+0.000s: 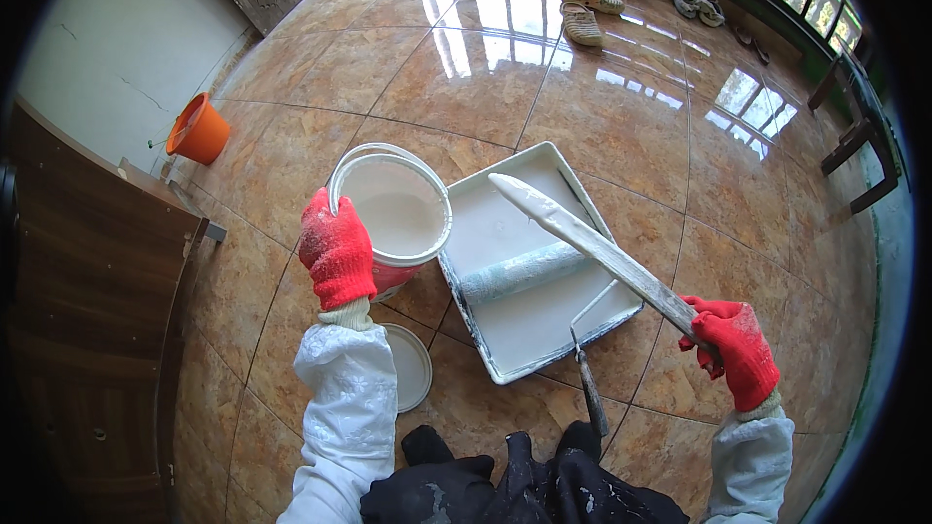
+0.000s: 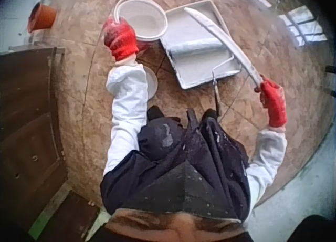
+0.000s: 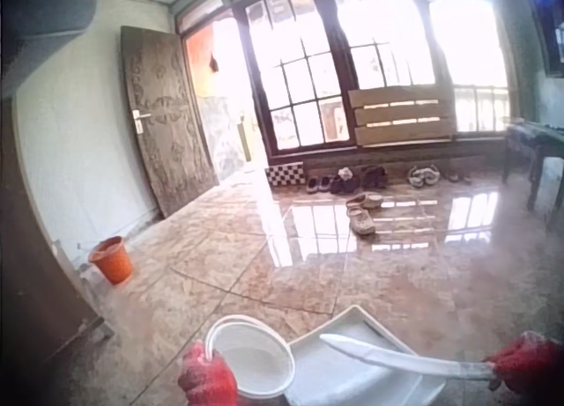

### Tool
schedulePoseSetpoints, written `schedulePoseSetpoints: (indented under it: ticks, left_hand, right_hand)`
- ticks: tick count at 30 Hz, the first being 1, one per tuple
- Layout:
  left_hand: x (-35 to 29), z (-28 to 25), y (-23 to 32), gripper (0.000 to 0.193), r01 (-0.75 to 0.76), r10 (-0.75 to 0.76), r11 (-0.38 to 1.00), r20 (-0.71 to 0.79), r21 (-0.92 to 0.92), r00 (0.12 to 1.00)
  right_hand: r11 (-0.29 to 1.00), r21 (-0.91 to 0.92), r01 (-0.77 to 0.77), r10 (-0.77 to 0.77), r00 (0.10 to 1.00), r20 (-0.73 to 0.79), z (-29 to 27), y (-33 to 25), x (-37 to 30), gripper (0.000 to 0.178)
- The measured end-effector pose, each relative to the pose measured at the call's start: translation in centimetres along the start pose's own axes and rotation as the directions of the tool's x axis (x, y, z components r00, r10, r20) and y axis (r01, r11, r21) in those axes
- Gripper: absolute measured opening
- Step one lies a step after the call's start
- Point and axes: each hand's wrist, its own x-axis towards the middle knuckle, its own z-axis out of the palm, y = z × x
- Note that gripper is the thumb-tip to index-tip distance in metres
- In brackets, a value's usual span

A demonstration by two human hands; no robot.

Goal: The person mixes white paint in a bucket using a wooden stick, pours it into a paint tray, and then coats a paint roller by rolling it back and forth in the tray.

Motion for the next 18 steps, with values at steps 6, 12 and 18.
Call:
schedulePoseSetpoints:
  ticks: [6, 12, 18]
  left_hand:
    - [-0.2, 0.0, -0.6, 0.038, -0.002, 0.002, 1.000, -0.017, 0.012, 1.000]
    - [-0.8, 0.8, 0.6, 0.039, -0.008, 0.008, 1.000, 0.022, -0.025, 1.000]
    - [-1.7, -0.2, -1.0, 0.038, -0.049, 0.048, 0.998, -0.057, -0.025, 0.997]
  right_hand:
    - [1.000, 0.004, 0.027, -0.028, 0.997, 0.071, 0.0, -2.0, 0.3, 0.047]
    - [0.979, -0.197, 0.052, -0.016, 0.983, 0.182, 2.0, -7.5, 1.4, 0.046]
    - [0.890, -0.381, 0.251, -0.107, 0.927, 0.359, 8.2, -11.7, 7.2, 0.039]
